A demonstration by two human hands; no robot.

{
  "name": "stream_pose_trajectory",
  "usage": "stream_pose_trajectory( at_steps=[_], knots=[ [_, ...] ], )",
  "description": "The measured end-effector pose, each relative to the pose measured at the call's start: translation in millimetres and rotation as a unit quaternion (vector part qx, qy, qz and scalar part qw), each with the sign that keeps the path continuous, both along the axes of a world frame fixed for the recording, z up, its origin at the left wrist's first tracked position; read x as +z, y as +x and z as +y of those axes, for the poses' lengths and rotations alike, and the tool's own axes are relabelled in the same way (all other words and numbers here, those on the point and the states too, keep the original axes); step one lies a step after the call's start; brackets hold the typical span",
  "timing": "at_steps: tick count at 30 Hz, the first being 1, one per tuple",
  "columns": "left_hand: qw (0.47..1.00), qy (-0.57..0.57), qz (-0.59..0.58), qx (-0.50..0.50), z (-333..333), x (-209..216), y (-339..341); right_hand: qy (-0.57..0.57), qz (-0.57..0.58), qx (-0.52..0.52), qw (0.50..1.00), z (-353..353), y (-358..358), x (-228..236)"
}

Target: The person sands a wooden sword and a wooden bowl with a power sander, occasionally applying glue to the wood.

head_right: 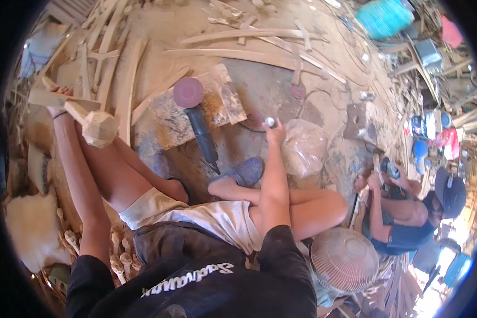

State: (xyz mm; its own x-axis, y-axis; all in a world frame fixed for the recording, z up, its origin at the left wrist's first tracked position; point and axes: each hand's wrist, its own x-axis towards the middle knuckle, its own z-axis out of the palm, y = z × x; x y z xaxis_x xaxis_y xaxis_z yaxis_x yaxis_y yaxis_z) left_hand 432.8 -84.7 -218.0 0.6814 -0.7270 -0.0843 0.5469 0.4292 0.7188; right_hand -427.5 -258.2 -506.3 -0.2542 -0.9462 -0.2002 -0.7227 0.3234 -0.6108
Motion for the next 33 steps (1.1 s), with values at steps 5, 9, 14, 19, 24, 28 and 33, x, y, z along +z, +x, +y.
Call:
stream_pose_trajectory(
  at_steps=[5, 9, 14, 19, 24, 28, 33],
  knots=[
    [0.997, -0.029, 0.027, -0.066, -46.7, -1.9, -26.5, -0.124, -0.117, -0.085, 0.982, -28.2, 3.7, 27.3],
    [0.997, 0.074, 0.028, 0.017, -46.2, 17.4, -76.0, -0.169, -0.359, -0.068, 0.915, 22.3, 86.8, 130.0],
    [0.994, 0.064, 0.082, 0.027, -44.3, 42.4, -90.7, -0.155, -0.430, 0.191, 0.869, 110.1, 175.8, 371.1],
    [0.993, 0.094, -0.001, 0.074, -77.5, 26.8, -106.7, -0.325, -0.353, 0.364, 0.798, 144.2, 207.1, 463.8],
    [0.987, 0.084, 0.022, 0.133, -80.6, 31.6, -128.7, -0.329, -0.284, 0.400, 0.807, 148.0, 225.5, 505.1],
    [0.980, 0.090, 0.018, 0.178, -82.2, 64.3, -166.9, -0.327, -0.320, 0.373, 0.807, 149.6, 235.9, 510.7],
    [0.974, 0.104, 0.013, 0.200, -80.4, 72.5, -172.2, -0.254, -0.302, 0.347, 0.850, 155.1, 244.2, 523.1]
  ],
)
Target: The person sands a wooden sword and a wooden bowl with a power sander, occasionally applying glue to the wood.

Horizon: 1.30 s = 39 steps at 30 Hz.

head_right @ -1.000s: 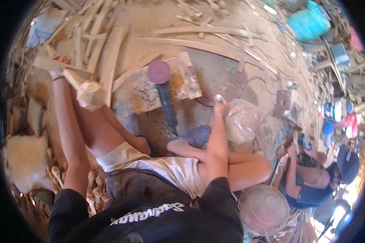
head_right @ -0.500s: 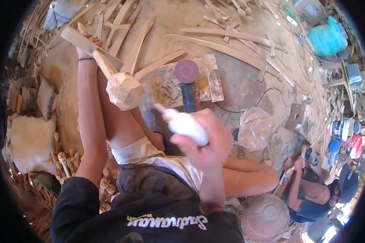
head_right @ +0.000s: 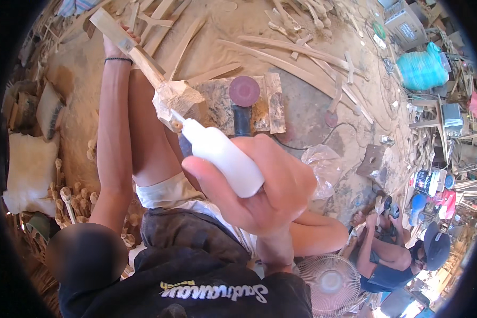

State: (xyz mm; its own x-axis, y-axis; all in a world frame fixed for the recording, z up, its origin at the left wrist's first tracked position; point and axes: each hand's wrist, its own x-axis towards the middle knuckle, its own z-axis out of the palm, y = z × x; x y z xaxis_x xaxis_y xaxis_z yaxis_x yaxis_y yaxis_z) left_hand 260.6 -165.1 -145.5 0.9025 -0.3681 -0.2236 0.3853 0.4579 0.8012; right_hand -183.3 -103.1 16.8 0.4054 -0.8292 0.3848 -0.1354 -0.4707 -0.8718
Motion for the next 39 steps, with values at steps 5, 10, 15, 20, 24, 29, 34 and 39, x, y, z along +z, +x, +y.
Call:
stream_pose_trajectory(
  at_steps=[5, 10, 15, 20, 24, 29, 34, 39],
  knots=[
    [0.997, -0.063, 0.036, 0.031, -2.2, -4.8, 6.9, 0.075, 0.029, -0.013, 0.997, 2.1, -1.3, 4.8],
    [0.996, -0.052, 0.055, 0.045, -2.5, -2.0, 6.2, 0.085, 0.028, -0.022, 0.996, 5.2, 0.4, 4.7],
    [0.998, -0.029, 0.038, 0.036, -4.0, 3.4, -0.7, 0.004, 0.047, -0.006, 0.999, -4.1, -3.7, 1.6],
    [1.000, 0.012, 0.001, -0.009, -0.9, 4.4, -1.5, -0.106, 0.081, 0.026, 0.991, -14.8, -2.6, 4.6],
    [1.000, -0.004, 0.005, -0.014, -2.2, 4.0, -4.3, -0.016, 0.029, 0.008, 0.999, -8.4, -5.1, -0.1],
    [1.000, -0.014, 0.008, -0.024, -2.4, 0.6, -0.3, 0.007, 0.003, 0.004, 1.000, -4.1, -10.1, -6.6],
    [0.999, -0.014, 0.012, -0.028, -3.2, -10.9, 13.0, 0.053, -0.018, -0.016, 0.998, 3.1, -12.1, -15.0],
    [0.999, -0.001, 0.015, -0.037, -8.2, -36.7, 41.4, 0.036, -0.043, -0.024, 0.998, -1.3, -21.5, -33.0]
  ],
)
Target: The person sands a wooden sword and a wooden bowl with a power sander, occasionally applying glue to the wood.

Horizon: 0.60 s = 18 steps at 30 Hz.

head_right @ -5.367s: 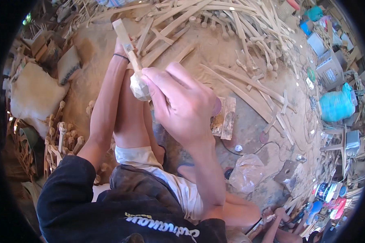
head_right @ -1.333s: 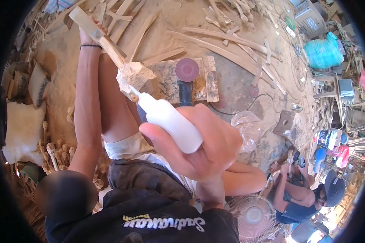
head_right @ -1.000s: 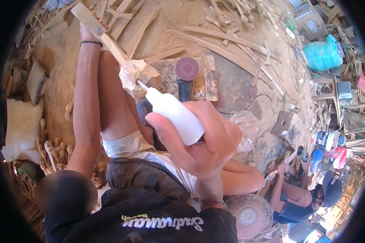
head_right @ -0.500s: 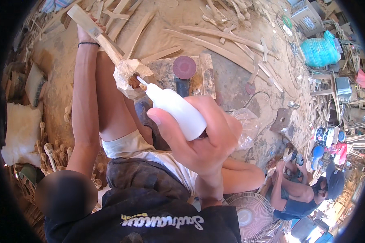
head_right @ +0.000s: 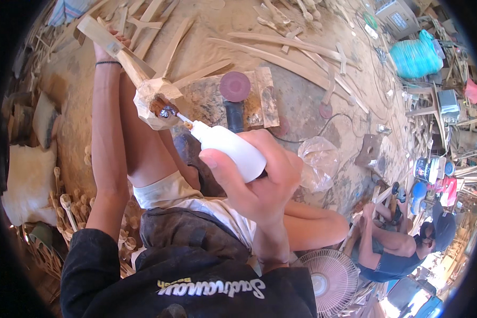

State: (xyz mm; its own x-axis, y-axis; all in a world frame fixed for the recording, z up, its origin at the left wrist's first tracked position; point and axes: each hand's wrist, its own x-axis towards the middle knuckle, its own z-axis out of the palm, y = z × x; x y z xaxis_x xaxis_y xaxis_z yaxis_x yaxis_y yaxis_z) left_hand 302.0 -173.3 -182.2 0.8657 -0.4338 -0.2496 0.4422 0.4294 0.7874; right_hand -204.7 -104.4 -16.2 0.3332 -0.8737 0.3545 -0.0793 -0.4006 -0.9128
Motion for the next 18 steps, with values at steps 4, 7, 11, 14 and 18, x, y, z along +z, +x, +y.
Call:
stream_pose_trajectory(
  at_steps=[4, 7, 11, 14, 18],
  knots=[
    [0.999, -0.034, -0.004, -0.030, -0.3, -21.1, 34.0, 0.170, -0.103, -0.056, 0.979, -2.3, -24.0, -24.9],
    [0.997, -0.034, -0.002, -0.064, 14.5, -18.0, 35.0, 0.230, -0.201, -0.065, 0.950, -38.8, -55.2, -76.4],
    [0.996, 0.040, -0.078, -0.006, 41.0, 27.8, 52.3, 0.203, 0.053, -0.200, 0.957, -95.6, -120.3, -216.3],
    [0.997, 0.042, -0.050, 0.030, -5.0, -16.1, -14.2, 0.276, 0.097, -0.290, 0.911, -117.0, -211.6, -332.1],
    [0.995, -0.009, -0.065, 0.074, -4.6, 63.6, -38.4, 0.218, 0.168, -0.321, 0.906, -144.2, -226.3, -450.0]
  ],
)
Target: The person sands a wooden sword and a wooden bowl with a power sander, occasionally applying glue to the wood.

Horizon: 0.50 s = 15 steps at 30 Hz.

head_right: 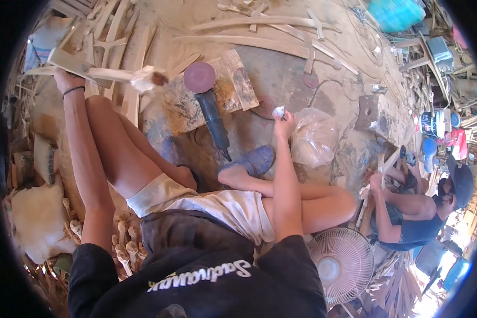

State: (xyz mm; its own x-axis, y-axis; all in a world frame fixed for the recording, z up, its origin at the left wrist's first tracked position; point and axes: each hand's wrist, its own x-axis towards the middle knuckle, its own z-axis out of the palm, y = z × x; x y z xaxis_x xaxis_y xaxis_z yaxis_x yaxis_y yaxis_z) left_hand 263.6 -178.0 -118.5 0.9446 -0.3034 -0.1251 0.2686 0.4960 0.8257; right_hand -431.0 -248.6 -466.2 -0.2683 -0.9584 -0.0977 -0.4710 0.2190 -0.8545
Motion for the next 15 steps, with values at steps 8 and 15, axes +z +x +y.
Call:
stream_pose_trajectory(
  at_steps=[8, 15],
  knots=[
    [0.961, 0.152, -0.209, 0.101, -11.7, -8.9, 58.1, -0.018, 0.098, 0.002, 0.995, 12.9, 32.0, -48.7],
    [0.982, 0.155, -0.043, 0.093, -16.2, -17.4, 81.5, -0.032, 0.215, -0.303, 0.928, 40.3, -27.8, -0.9]
  ],
)
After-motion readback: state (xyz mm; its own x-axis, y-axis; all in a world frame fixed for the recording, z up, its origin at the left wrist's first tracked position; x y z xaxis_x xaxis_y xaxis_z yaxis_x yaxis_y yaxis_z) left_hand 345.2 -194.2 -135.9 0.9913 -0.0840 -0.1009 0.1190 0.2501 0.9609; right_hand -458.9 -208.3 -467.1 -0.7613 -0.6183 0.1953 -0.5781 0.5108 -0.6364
